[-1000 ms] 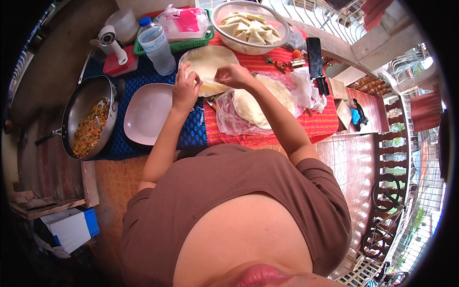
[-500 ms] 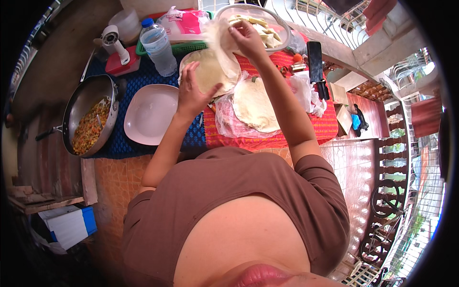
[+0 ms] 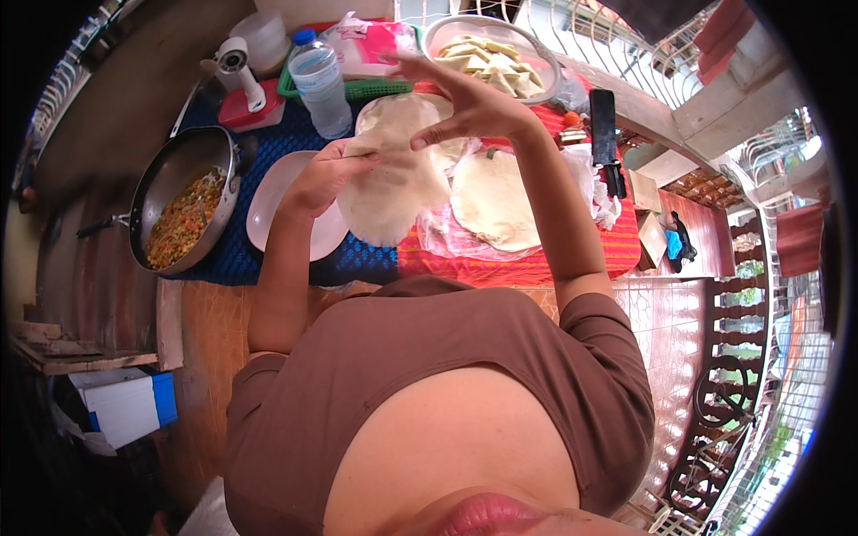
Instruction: The person folds thin dough sheets into cones, fills them with a mixed vegetable filling from a pan, and seals them into triangular samosas. The finished samosas are placed on a nearby plate.
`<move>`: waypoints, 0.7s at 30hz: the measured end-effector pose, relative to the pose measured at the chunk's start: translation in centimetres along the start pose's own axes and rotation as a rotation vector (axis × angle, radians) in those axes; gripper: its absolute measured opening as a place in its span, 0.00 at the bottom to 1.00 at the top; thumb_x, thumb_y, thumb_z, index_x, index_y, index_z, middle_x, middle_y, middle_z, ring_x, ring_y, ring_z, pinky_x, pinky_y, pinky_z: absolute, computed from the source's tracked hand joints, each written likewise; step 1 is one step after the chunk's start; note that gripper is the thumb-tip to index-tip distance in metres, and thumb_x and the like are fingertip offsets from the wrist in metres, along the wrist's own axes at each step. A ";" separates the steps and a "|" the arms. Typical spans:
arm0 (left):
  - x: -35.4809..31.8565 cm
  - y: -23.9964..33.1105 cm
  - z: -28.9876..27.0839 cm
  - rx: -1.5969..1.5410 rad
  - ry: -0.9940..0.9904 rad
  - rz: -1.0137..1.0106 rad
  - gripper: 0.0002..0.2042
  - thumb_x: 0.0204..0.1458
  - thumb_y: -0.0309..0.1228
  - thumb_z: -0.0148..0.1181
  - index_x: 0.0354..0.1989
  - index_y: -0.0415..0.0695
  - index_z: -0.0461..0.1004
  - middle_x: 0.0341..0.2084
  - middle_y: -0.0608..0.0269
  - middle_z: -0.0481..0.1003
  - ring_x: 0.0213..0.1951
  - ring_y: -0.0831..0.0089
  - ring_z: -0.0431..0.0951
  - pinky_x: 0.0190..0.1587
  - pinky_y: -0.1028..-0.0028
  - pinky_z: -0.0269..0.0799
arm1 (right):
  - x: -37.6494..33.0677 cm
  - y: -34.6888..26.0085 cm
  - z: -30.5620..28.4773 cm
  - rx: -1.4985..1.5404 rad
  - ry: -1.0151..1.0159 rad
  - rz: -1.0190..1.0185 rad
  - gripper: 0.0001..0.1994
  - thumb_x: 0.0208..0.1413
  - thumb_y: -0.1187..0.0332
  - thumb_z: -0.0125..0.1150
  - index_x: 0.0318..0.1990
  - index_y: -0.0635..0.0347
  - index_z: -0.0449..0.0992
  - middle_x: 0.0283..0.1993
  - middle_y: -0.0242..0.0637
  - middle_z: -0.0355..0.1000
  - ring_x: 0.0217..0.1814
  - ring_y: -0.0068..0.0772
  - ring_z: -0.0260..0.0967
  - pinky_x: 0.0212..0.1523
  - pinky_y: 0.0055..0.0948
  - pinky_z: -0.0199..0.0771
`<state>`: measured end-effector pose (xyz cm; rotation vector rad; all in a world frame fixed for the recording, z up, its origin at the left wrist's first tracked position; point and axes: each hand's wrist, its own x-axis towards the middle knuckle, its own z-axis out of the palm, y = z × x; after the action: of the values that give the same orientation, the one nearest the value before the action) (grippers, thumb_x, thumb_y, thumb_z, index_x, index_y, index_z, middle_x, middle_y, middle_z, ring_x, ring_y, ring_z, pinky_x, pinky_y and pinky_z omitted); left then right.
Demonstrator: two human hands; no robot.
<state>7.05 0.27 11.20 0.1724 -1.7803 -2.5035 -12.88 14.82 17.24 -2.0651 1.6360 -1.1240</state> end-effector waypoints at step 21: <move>-6.3 3.4 -10.4 0.623 0.452 0.416 0.20 0.47 0.23 0.65 0.50 0.39 0.72 0.43 0.60 0.76 0.44 0.75 0.76 0.46 0.77 0.70 | 9.8 -2.2 9.0 -0.131 -0.096 0.370 0.14 0.43 0.67 0.65 0.40 0.57 0.79 0.30 0.44 0.75 0.34 0.35 0.75 0.39 0.31 0.72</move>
<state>14.62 -9.84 11.39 0.3232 -2.0502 -1.4407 -4.35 4.40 16.58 -1.7542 1.9815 -0.8009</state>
